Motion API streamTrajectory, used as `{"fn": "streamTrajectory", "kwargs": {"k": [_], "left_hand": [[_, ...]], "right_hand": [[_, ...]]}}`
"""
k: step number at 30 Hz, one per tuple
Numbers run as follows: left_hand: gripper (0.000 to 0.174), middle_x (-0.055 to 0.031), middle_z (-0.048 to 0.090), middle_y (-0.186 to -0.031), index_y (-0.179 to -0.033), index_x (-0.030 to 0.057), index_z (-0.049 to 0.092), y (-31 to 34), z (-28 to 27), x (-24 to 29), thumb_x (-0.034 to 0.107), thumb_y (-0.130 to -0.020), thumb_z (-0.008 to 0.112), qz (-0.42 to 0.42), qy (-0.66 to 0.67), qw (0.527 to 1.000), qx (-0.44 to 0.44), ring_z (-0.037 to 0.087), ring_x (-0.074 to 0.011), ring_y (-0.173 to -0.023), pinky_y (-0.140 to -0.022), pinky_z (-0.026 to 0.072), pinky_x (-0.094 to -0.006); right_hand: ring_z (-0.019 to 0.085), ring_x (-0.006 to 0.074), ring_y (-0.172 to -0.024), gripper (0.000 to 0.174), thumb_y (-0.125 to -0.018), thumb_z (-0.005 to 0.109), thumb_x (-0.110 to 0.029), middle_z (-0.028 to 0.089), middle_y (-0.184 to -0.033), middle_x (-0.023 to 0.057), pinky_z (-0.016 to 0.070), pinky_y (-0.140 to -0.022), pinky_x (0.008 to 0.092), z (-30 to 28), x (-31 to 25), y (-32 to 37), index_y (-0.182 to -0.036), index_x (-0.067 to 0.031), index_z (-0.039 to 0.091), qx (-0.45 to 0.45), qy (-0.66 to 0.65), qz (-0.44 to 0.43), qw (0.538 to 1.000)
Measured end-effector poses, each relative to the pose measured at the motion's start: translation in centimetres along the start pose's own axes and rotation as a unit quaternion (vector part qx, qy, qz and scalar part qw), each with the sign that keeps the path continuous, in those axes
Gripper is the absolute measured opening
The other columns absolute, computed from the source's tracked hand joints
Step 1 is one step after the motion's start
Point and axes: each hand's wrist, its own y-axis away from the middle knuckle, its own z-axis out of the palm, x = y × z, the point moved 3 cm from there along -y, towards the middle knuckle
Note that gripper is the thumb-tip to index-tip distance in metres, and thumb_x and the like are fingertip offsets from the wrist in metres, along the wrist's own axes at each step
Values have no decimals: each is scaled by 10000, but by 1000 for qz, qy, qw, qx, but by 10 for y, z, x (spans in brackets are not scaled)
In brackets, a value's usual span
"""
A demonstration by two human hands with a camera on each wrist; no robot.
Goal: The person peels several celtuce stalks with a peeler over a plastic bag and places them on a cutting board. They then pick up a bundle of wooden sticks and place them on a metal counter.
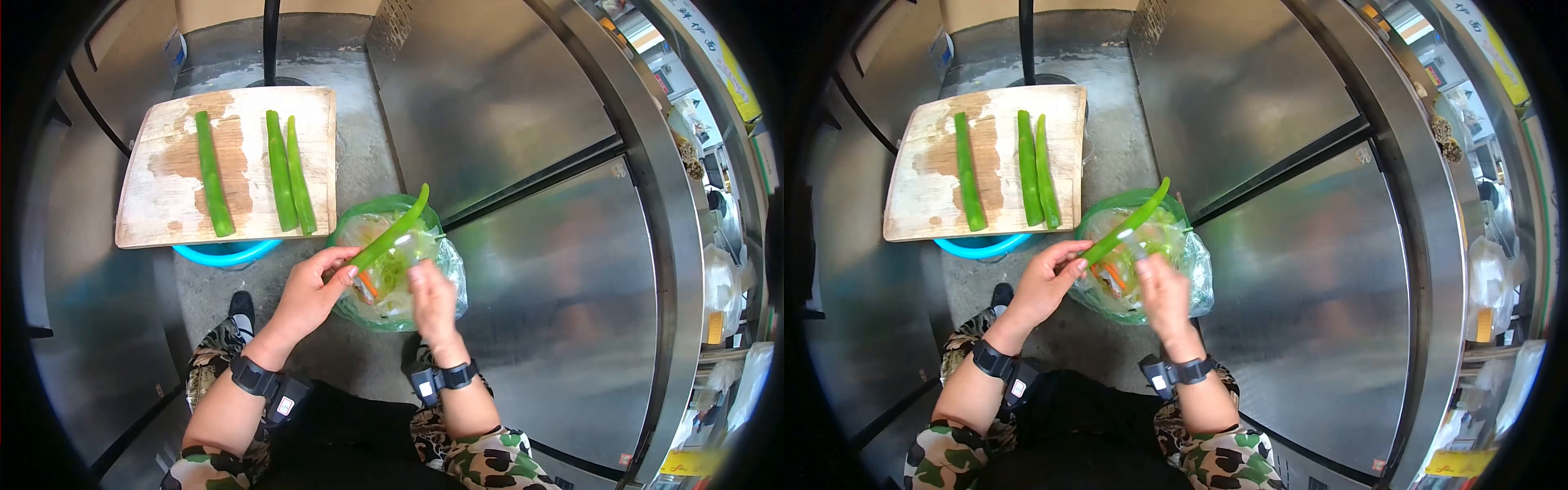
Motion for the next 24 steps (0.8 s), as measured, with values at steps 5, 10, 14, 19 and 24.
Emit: {"fn": "streamTrajectory", "kwargs": {"k": [5,10,14,19,24], "left_hand": [[291,-45,644,-1011,-1186,6,587,1,3,12,54,-900,607,52,-92,994,-6,582,-112,-909,-800,467,-254],[271,-105,660,-1049,-1130,9,613,7,3,32,32,-861,635,123,-188,974,3,608,-163,-917,-816,473,-274],[281,-107,660,-1038,-1132,13,611,5,-10,35,14,-853,643,168,-208,961,67,606,-156,-916,-814,472,-283],[244,-40,623,-969,-1135,14,599,-5,-59,40,52,-896,629,166,-143,944,248,549,-104,-885,-809,453,-255],[255,-57,619,-972,-1182,17,572,-7,-151,31,111,-945,573,143,-113,886,426,545,-100,-898,-817,448,-255]], "right_hand": [[586,399,-648,294,-960,525,-310,560,-653,181,433,-528,454,9,-2,-2,-809,-58,531,-44,91,-20,995],[513,359,-542,332,-985,487,-340,521,-607,171,424,-514,405,-24,49,-19,-826,-52,535,87,72,145,983],[387,48,-537,395,-1017,429,-314,436,-575,-47,327,-499,231,-31,55,-18,-702,-83,486,103,-55,153,981],[421,90,-552,372,-1006,460,-277,448,-573,6,379,-529,275,-15,46,-15,-728,-35,510,47,-58,143,987],[402,55,-548,382,-1017,438,-300,446,-582,-36,344,-507,234,-12,38,-14,-716,-72,500,30,-52,101,993]]}}
